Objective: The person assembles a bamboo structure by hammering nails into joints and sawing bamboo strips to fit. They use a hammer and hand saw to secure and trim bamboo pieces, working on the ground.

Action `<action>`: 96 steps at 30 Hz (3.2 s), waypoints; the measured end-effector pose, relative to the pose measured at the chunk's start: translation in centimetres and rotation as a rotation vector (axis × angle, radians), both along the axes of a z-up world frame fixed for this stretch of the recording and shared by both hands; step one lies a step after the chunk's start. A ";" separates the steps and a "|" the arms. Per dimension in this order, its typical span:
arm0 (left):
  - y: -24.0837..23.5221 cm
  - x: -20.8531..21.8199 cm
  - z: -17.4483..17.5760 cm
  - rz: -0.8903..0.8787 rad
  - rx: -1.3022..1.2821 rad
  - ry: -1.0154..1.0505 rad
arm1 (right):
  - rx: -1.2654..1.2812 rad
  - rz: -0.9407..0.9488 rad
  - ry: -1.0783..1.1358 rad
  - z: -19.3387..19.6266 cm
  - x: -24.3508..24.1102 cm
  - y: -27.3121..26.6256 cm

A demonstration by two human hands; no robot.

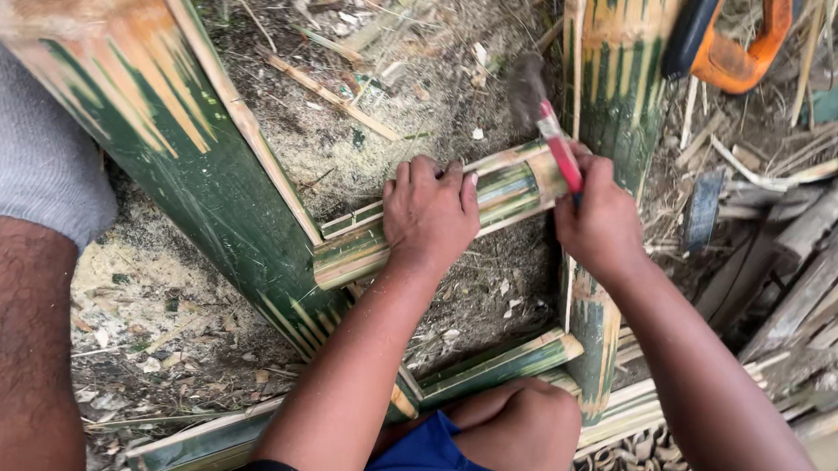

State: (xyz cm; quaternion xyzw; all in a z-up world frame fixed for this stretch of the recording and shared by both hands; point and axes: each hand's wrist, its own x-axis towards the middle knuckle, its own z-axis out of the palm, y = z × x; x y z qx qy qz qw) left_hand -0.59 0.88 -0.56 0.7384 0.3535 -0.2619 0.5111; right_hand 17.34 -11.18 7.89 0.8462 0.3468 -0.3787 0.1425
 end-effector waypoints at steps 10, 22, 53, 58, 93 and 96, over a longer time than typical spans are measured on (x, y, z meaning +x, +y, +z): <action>0.0 0.1 -0.1 -0.041 -0.025 0.042 | 0.242 0.084 -0.013 -0.8 -1.6 -1.1; -0.6 -0.3 -0.8 -0.023 -0.013 -0.041 | -0.502 -0.085 0.117 9.8 6.6 15.7; -0.1 0.2 -0.8 -0.058 -0.049 0.001 | -0.385 -0.050 0.070 10.3 4.9 12.7; -0.1 0.0 -0.6 -0.066 -0.060 -0.004 | -0.738 -0.018 0.077 9.1 3.6 16.0; 0.2 0.6 0.2 -0.031 -0.019 -0.016 | -0.665 -0.143 0.080 9.4 4.8 14.6; 0.0 0.2 0.1 -0.002 0.094 -0.046 | 0.115 -0.081 0.006 9.4 4.9 13.0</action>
